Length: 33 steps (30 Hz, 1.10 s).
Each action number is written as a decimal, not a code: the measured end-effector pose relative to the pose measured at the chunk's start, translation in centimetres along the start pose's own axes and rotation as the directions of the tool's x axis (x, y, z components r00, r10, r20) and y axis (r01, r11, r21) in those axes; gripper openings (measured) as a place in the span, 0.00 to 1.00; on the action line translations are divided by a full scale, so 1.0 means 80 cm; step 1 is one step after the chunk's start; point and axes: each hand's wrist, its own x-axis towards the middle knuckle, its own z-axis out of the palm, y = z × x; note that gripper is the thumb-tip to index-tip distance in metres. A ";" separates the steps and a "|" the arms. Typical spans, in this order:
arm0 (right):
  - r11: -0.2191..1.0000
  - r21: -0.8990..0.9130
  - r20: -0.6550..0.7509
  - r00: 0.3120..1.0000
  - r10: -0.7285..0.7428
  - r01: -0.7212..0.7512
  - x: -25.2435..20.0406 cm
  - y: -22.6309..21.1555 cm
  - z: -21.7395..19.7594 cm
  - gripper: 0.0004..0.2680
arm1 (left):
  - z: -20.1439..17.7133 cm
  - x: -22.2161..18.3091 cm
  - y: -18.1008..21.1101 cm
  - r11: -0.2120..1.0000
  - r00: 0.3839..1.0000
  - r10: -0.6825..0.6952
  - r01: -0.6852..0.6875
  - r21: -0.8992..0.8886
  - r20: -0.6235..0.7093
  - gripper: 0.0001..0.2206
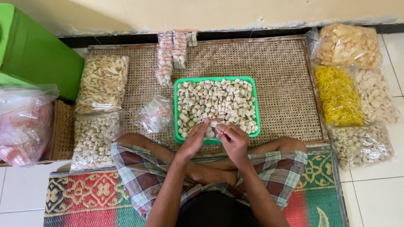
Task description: The person sits cross-legged on a mat and repeatedly picks small white food items from a green tray, places them into small clear plastic bags, and sets the filled bags aside. The process is repeated continuously with items from the tray.
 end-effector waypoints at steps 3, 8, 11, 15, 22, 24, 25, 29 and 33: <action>0.998 0.039 0.042 0.998 0.041 -0.043 -0.016 0.016 0.002 0.10 | -0.023 0.025 -0.055 0.972 0.974 0.226 -0.224 -0.067 0.016 0.29; 0.993 0.055 0.234 0.968 0.089 -0.105 -0.010 0.008 -0.014 0.13 | -0.038 0.057 -0.106 0.961 0.968 0.252 -0.249 -0.118 0.014 0.27; 0.991 0.048 0.327 0.940 0.102 -0.124 0.003 -0.014 -0.022 0.12 | -0.045 0.054 -0.114 0.965 0.973 0.228 -0.219 -0.145 0.046 0.26; 0.993 0.005 0.406 0.907 0.109 -0.122 0.014 -0.032 -0.030 0.10 | -0.057 0.048 -0.117 0.965 0.956 0.243 -0.221 -0.141 0.165 0.21; 0.995 -0.051 0.450 0.888 0.098 -0.084 -0.004 -0.016 -0.032 0.05 | -0.055 0.055 -0.131 0.964 0.946 0.252 -0.226 -0.141 0.206 0.19; 0.993 -0.031 0.439 0.892 0.113 -0.111 -0.006 -0.021 -0.033 0.03 | -0.054 0.050 -0.127 0.962 0.944 0.262 -0.238 -0.135 0.199 0.18; 0.993 -0.033 0.437 0.892 0.114 -0.111 0.000 -0.025 -0.034 0.03 | -0.055 0.051 -0.129 0.962 0.944 0.262 -0.238 -0.135 0.201 0.18; 0.974 0.080 0.456 0.877 0.151 -0.210 0.022 -0.051 -0.048 0.05 | -0.060 0.049 -0.129 0.967 0.949 0.231 -0.199 -0.159 0.214 0.20; 0.926 0.143 0.548 0.807 0.219 -0.348 0.021 -0.039 -0.049 0.07 | -0.038 0.033 -0.103 0.955 0.940 0.253 -0.205 -0.212 0.230 0.22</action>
